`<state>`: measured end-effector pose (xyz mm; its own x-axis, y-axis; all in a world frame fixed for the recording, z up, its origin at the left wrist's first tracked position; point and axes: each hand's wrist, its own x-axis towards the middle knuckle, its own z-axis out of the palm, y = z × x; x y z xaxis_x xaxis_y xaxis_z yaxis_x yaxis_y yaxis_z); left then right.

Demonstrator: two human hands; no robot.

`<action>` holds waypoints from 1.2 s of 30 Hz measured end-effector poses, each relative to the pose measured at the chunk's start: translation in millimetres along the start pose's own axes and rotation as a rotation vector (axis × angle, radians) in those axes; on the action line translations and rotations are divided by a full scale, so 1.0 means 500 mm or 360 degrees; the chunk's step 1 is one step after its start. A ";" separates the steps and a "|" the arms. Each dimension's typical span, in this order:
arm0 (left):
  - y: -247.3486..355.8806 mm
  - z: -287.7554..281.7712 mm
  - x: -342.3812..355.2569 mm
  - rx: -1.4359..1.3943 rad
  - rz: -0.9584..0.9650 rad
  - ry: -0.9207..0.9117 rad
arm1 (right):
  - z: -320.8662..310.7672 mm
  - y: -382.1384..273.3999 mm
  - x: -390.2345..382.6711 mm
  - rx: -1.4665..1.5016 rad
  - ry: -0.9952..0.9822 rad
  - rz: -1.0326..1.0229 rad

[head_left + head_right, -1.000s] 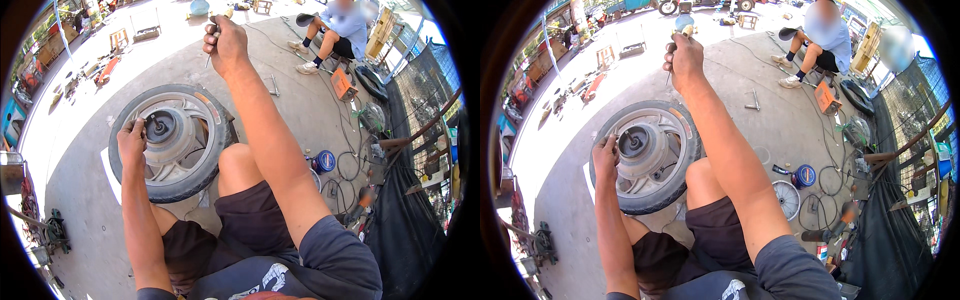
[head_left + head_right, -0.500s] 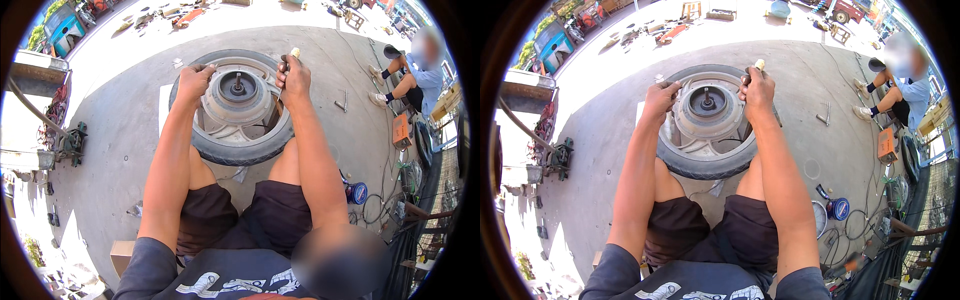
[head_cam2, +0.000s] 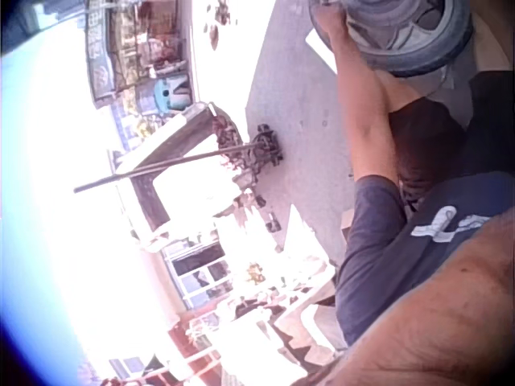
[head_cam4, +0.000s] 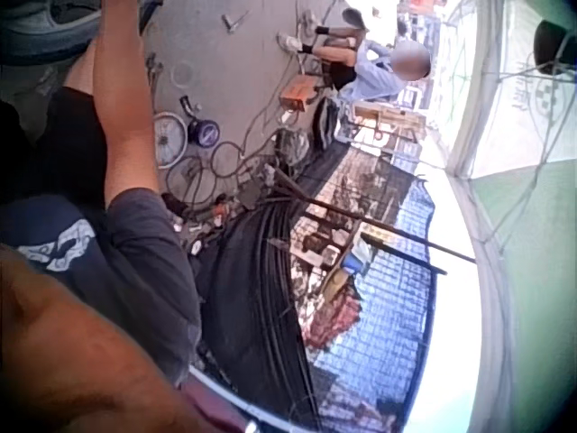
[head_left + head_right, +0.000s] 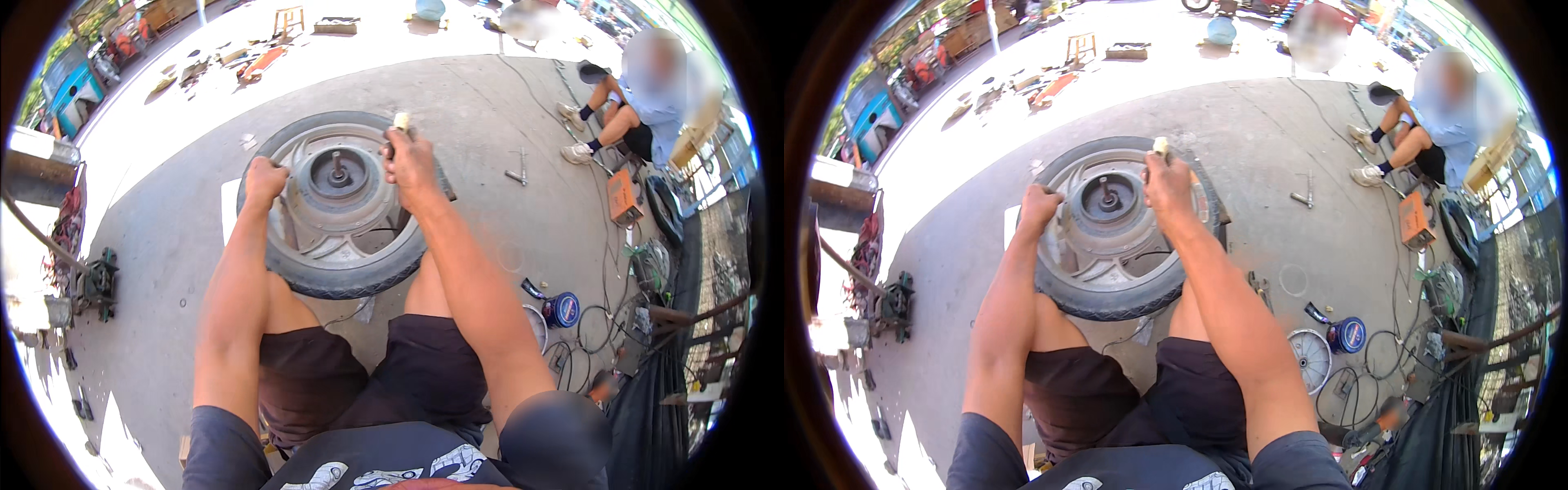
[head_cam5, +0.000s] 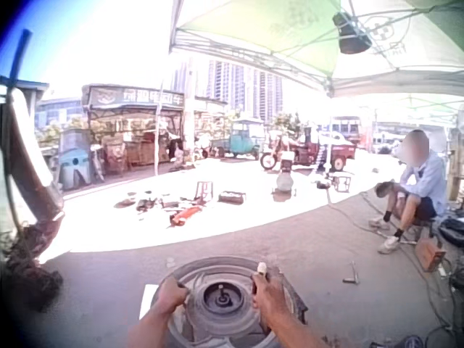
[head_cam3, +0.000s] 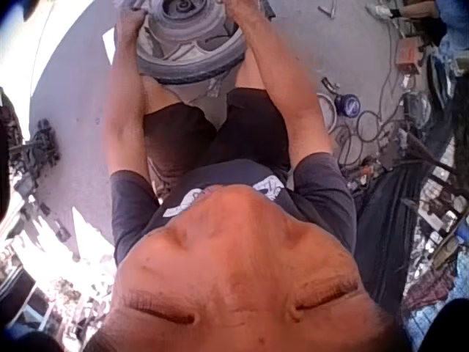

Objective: The person is repairing a tire by applying a substance to the rim and manipulating the tire with a tool. The person is sitting on the ground while working.

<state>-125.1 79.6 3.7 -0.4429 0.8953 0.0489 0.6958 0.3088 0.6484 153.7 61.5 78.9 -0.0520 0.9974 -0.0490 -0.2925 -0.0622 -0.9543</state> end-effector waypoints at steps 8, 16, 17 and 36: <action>-0.009 0.006 0.023 0.0038 0.0205 0.0054 | 0.001 0.043 0.029 -0.0138 -0.0022 -0.0241; -0.002 -0.002 0.009 0.0062 0.0221 0.0105 | 0.005 0.028 0.018 -0.0180 -0.0025 -0.0279; -0.007 0.001 0.013 0.0067 0.0266 0.0106 | 0.005 0.033 0.020 -0.0152 -0.0012 -0.0303; 0.002 0.014 -0.014 0.0077 0.0266 0.0197 | -0.003 0.013 0.011 -0.0252 -0.0093 -0.0187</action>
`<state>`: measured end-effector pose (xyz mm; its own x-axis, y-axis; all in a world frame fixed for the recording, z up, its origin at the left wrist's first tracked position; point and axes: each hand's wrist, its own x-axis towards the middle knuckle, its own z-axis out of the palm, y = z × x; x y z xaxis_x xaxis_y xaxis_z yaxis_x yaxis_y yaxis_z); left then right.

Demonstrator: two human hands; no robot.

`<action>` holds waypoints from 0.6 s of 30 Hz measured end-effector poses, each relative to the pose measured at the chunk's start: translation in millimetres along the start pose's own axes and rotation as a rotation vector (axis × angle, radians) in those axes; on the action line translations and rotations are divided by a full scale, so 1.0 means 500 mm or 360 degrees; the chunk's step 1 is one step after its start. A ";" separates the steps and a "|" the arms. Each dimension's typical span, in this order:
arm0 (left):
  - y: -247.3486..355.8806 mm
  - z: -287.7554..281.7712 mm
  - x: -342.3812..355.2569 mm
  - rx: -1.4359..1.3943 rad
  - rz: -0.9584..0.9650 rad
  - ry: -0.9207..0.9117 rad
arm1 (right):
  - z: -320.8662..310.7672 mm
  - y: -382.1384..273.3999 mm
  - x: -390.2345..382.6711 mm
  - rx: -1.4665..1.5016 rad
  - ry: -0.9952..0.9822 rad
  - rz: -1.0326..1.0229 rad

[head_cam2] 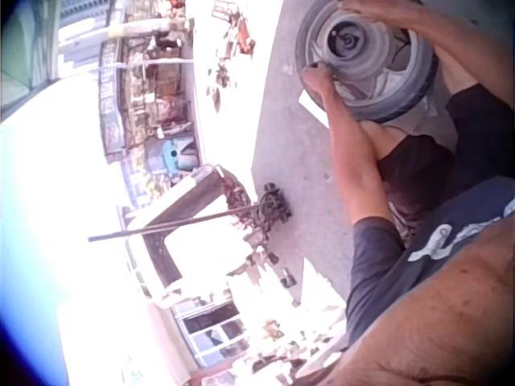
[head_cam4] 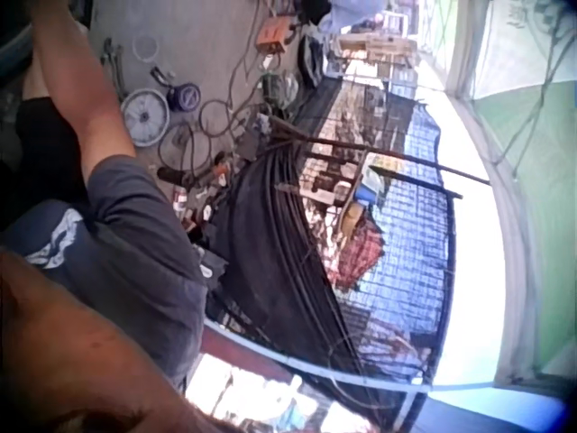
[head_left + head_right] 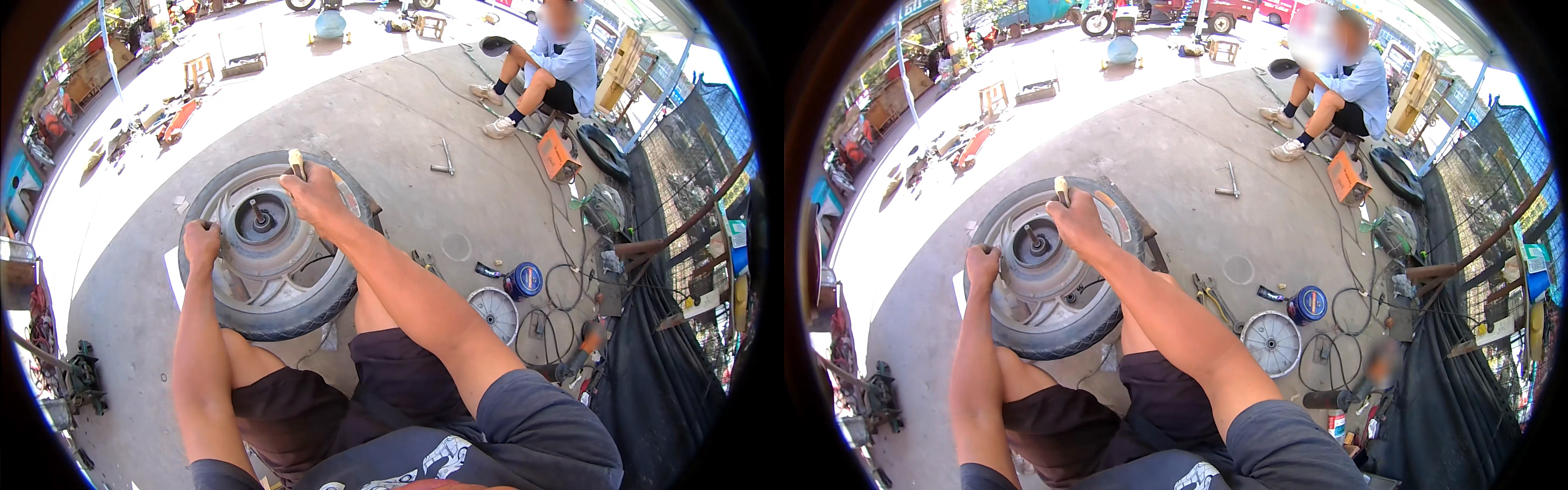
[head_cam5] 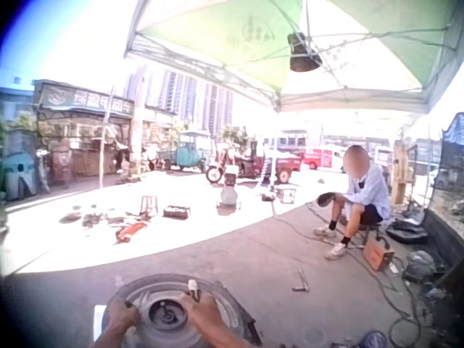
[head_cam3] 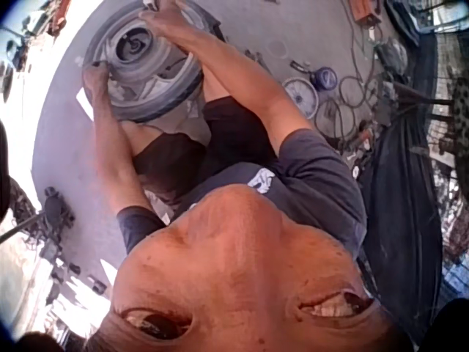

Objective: The person is repairing a tire by applying a substance to the rim and manipulating the tire with a tool. The person is sitting on the ground while working.

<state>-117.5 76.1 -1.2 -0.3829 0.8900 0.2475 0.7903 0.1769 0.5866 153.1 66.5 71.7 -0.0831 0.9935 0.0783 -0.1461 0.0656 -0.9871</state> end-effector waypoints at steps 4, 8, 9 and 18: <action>0.008 -0.002 -0.005 0.0001 -0.0056 -0.0087 | -0.002 0.008 0.000 -0.0074 0.0057 -0.0101; -0.009 0.004 -0.004 -0.0006 -0.0035 -0.0061 | 0.002 0.005 -0.004 -0.0007 0.0019 -0.0056; -0.014 0.008 -0.002 -0.0010 -0.0024 -0.0061 | -0.002 0.001 -0.006 0.0004 0.0008 -0.0024; -0.008 0.007 0.000 -0.0043 -0.0024 -0.0073 | -0.007 0.008 0.002 -0.0126 0.0026 -0.0125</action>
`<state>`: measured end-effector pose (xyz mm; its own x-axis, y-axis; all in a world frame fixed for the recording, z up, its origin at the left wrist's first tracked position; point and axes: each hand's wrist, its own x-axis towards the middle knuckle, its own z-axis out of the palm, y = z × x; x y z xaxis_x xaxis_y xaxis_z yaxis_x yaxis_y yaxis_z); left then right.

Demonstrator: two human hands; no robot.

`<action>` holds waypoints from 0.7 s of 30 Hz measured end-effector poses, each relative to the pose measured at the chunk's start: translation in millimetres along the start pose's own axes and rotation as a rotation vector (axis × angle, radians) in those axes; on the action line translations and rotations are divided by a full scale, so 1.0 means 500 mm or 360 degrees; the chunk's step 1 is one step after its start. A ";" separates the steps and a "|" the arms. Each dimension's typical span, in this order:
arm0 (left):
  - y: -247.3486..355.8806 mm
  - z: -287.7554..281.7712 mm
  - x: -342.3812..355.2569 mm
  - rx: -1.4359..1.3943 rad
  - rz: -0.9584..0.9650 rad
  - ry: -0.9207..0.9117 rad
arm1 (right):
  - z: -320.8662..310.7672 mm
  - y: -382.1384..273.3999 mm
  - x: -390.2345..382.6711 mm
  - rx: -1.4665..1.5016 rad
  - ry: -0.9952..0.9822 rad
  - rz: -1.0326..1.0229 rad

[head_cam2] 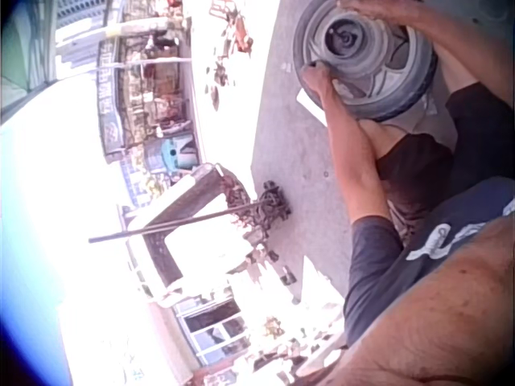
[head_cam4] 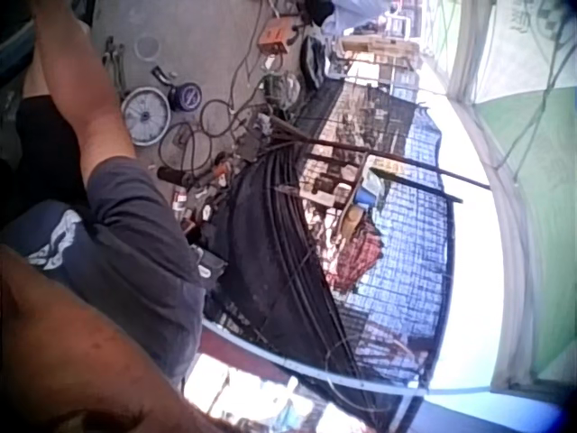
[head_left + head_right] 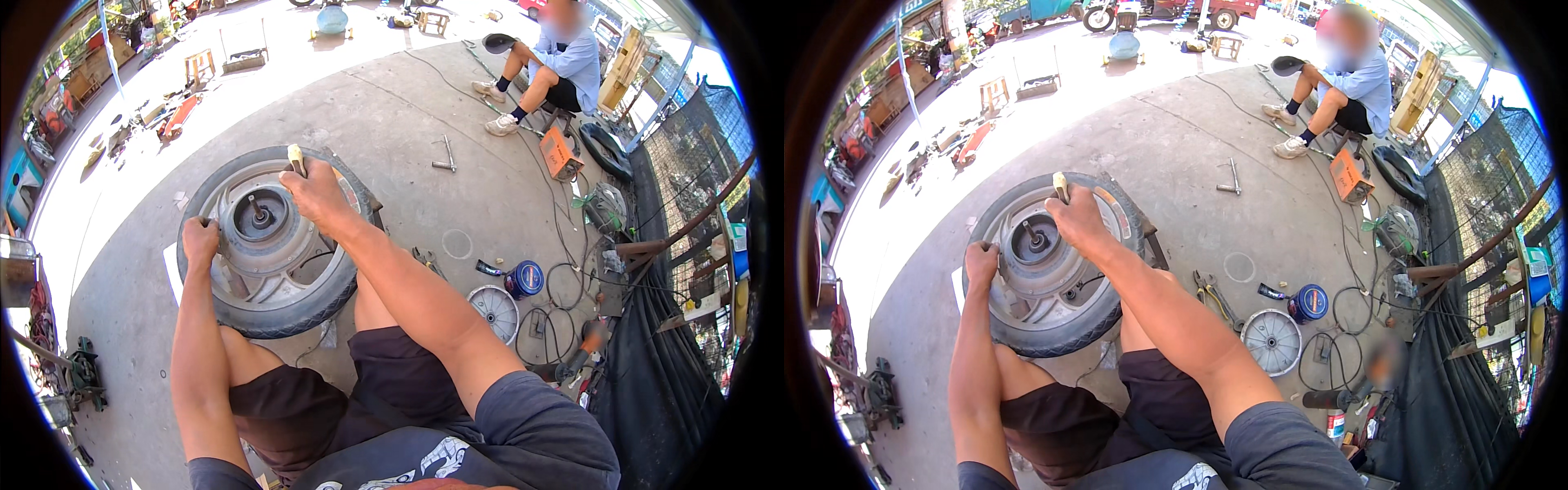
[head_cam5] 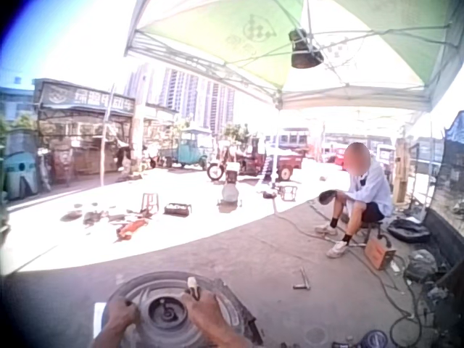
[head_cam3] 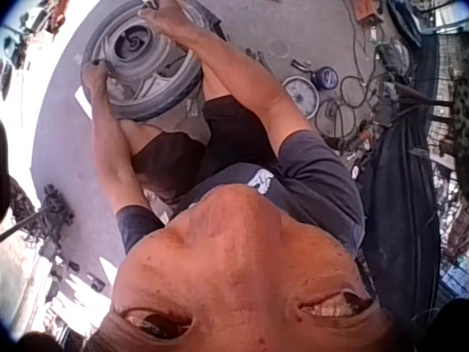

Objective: The person is repairing a tire by applying a substance to the rim and manipulating the tire with a tool. The person is sitting on the ground while working.

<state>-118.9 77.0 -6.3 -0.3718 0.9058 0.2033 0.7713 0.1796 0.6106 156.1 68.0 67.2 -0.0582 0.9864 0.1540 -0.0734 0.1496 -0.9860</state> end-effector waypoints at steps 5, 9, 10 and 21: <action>0.006 -0.004 -0.006 0.0009 0.0004 0.0011 | -0.002 -0.003 -0.005 0.0005 -0.0027 -0.0070; 0.009 -0.005 -0.008 0.0001 0.0007 0.0018 | -0.003 -0.002 -0.004 0.0021 -0.0031 -0.0052; 0.010 -0.006 -0.008 0.0005 0.0015 0.0025 | -0.003 -0.003 -0.004 0.0018 -0.0026 -0.0047; 0.001 0.001 0.000 0.0037 0.0014 -0.0006 | -0.007 -0.003 -0.003 -0.0030 -0.0013 -0.0083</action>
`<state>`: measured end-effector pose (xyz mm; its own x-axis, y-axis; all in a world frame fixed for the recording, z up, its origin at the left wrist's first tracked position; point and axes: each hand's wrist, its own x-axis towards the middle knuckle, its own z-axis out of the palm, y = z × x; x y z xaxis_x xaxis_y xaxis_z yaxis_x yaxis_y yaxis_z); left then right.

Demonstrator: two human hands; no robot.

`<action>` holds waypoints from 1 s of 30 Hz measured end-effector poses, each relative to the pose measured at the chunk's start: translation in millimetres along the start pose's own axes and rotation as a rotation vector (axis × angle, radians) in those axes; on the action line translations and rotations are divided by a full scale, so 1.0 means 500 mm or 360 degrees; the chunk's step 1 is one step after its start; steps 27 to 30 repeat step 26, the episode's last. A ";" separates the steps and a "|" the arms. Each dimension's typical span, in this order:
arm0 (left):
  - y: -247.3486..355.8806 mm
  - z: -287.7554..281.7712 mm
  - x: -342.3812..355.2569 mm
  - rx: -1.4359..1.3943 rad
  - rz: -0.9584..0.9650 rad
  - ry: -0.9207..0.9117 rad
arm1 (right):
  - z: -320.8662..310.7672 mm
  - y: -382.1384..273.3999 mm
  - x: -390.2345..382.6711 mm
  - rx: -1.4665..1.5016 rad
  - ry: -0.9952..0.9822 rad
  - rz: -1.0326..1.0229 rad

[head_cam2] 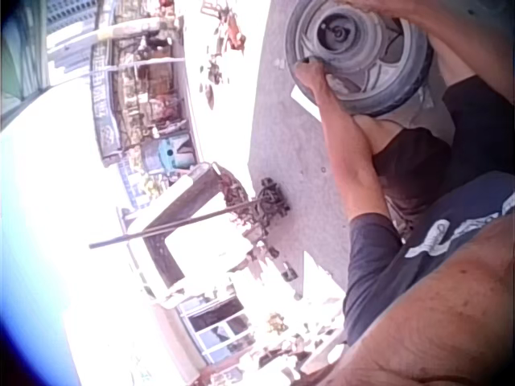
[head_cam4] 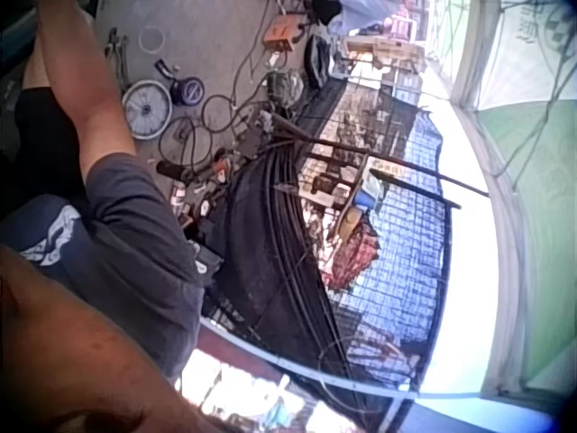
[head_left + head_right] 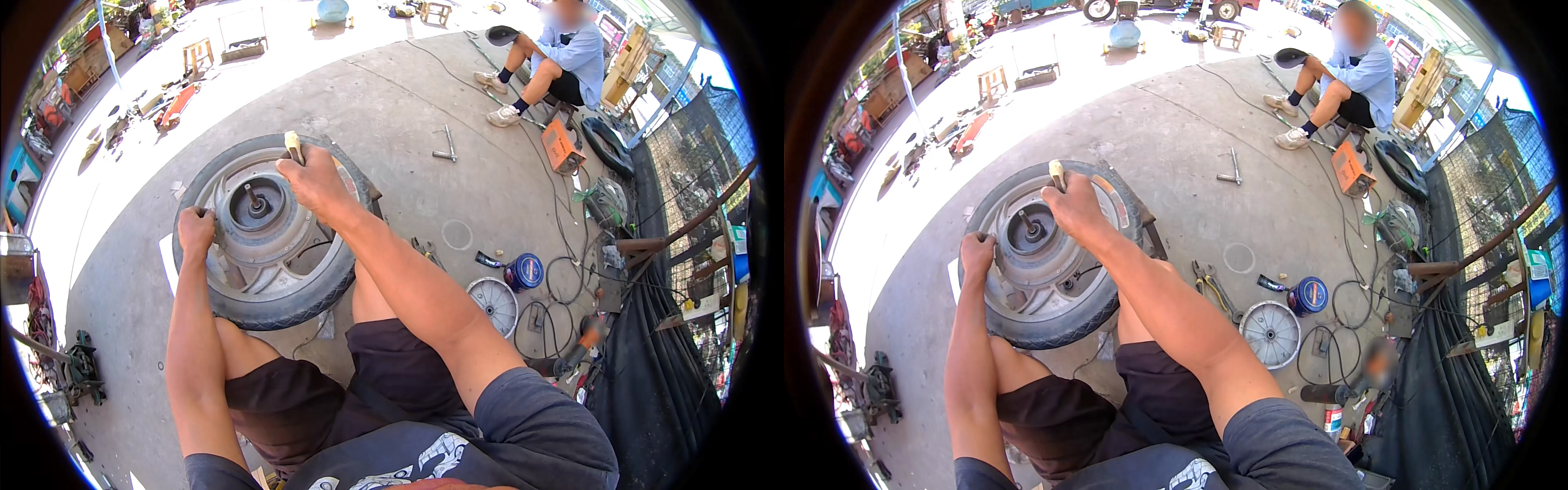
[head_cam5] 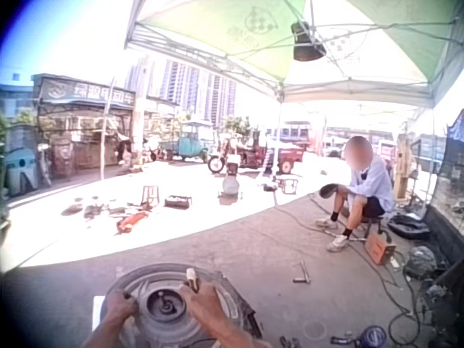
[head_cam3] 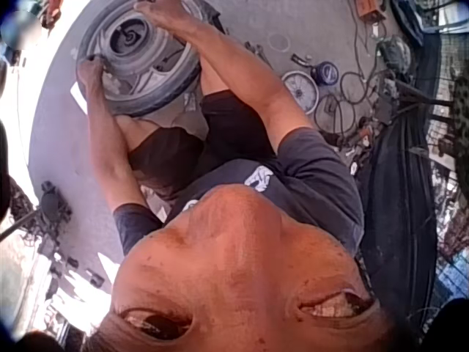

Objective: The person is repairing a tire by applying a substance to the rim and manipulating the tire with a tool. The person is sitting on the ground while working.

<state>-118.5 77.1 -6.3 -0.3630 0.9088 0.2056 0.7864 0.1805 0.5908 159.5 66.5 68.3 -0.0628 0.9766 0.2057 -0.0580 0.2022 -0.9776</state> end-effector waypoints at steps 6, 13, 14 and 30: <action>-0.006 -0.003 0.002 -0.0009 -0.0005 -0.0020 | -0.001 0.003 0.005 -0.0029 -0.0004 -0.0026; -0.002 0.002 0.014 -0.0054 -0.0185 -0.0011 | -0.012 -0.012 0.000 0.0079 -0.0060 0.0131; -0.010 0.001 0.016 -0.0067 -0.0192 0.0000 | -0.005 -0.018 -0.002 0.0083 -0.0075 0.0144; -0.006 -0.011 0.006 -0.0129 -0.0234 -0.0084 | -0.011 -0.012 0.003 0.0032 -0.0134 0.0133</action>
